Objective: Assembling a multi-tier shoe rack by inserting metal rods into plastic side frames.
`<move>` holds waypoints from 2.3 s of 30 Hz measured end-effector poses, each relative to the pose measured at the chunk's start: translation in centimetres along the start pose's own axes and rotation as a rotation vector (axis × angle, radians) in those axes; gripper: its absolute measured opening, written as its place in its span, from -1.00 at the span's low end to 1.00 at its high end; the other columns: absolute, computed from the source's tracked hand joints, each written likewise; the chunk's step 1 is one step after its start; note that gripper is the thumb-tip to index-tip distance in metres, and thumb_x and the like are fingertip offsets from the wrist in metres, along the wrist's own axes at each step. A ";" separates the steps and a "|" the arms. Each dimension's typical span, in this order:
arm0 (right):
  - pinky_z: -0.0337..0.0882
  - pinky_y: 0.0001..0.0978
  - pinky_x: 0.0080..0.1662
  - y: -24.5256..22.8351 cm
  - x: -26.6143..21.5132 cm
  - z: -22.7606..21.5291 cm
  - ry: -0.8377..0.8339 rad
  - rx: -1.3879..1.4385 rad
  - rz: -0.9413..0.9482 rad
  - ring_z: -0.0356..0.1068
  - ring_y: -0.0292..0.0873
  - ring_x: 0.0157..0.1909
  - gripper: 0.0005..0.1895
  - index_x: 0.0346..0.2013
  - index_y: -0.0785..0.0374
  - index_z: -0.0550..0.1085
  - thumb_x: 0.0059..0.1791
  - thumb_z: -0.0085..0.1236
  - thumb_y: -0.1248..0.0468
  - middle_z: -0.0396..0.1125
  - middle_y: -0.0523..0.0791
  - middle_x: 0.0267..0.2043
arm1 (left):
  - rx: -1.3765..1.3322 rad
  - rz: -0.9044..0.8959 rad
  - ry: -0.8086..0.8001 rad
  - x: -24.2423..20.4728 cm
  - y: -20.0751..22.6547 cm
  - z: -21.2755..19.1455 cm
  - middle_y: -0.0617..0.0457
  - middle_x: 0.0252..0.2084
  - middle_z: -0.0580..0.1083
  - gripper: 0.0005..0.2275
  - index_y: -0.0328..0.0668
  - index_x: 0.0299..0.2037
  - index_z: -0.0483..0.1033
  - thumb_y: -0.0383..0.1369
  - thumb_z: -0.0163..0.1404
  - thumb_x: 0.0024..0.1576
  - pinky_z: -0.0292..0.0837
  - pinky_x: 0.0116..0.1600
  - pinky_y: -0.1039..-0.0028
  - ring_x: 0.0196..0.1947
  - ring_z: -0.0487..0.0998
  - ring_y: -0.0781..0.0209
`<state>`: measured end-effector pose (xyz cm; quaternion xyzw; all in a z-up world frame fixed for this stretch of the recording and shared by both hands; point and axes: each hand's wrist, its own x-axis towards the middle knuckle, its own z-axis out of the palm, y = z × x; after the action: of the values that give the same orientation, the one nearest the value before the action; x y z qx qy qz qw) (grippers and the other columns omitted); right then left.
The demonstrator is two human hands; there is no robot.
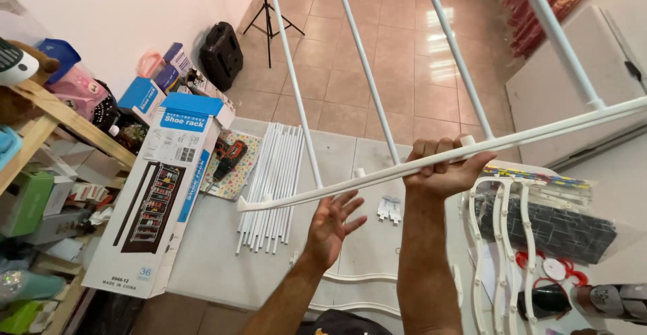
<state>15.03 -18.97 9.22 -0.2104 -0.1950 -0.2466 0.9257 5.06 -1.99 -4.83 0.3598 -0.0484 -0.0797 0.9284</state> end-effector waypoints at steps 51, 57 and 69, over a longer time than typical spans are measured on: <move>0.47 -0.03 -0.09 23.7 -28.7 -20.5 -1.419 -1.845 1.196 0.33 0.10 -0.02 -0.49 0.32 0.14 0.14 0.07 -0.10 0.41 0.18 0.08 0.17 | 1.572 0.537 0.610 -25.6 32.9 -6.2 0.14 -0.33 -0.26 -0.55 0.09 -0.27 -0.25 -0.81 -0.43 -0.07 -0.34 -0.24 0.21 -0.40 -0.31 0.18; 0.43 -0.15 -0.32 23.9 -29.7 -25.9 -1.033 -2.030 1.259 0.37 -0.01 -0.34 -0.83 0.03 0.24 0.26 0.13 -0.11 0.35 0.36 0.01 -0.22 | 1.165 0.660 0.742 -24.7 33.0 -11.4 0.24 -0.52 -0.20 -0.64 0.24 -0.26 -0.13 0.16 -0.42 0.45 -0.29 -0.39 0.46 -0.57 -0.28 0.35; -0.33 -0.41 -0.55 11.5 -21.6 -27.6 0.860 -0.756 1.120 -0.30 -0.33 -0.67 -0.85 -0.58 0.02 0.12 -0.17 -0.13 0.25 -0.21 -0.29 -0.69 | 0.638 0.693 0.257 -12.5 29.6 -12.5 0.40 -0.65 0.04 -0.65 0.20 -0.36 0.30 0.16 -0.16 0.29 -0.04 -0.64 0.70 -0.73 -0.03 0.55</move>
<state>11.02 -15.23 -27.28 -0.4630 0.4105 0.1460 0.7719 -2.05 30.10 5.50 0.5962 -0.0724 0.2979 0.7420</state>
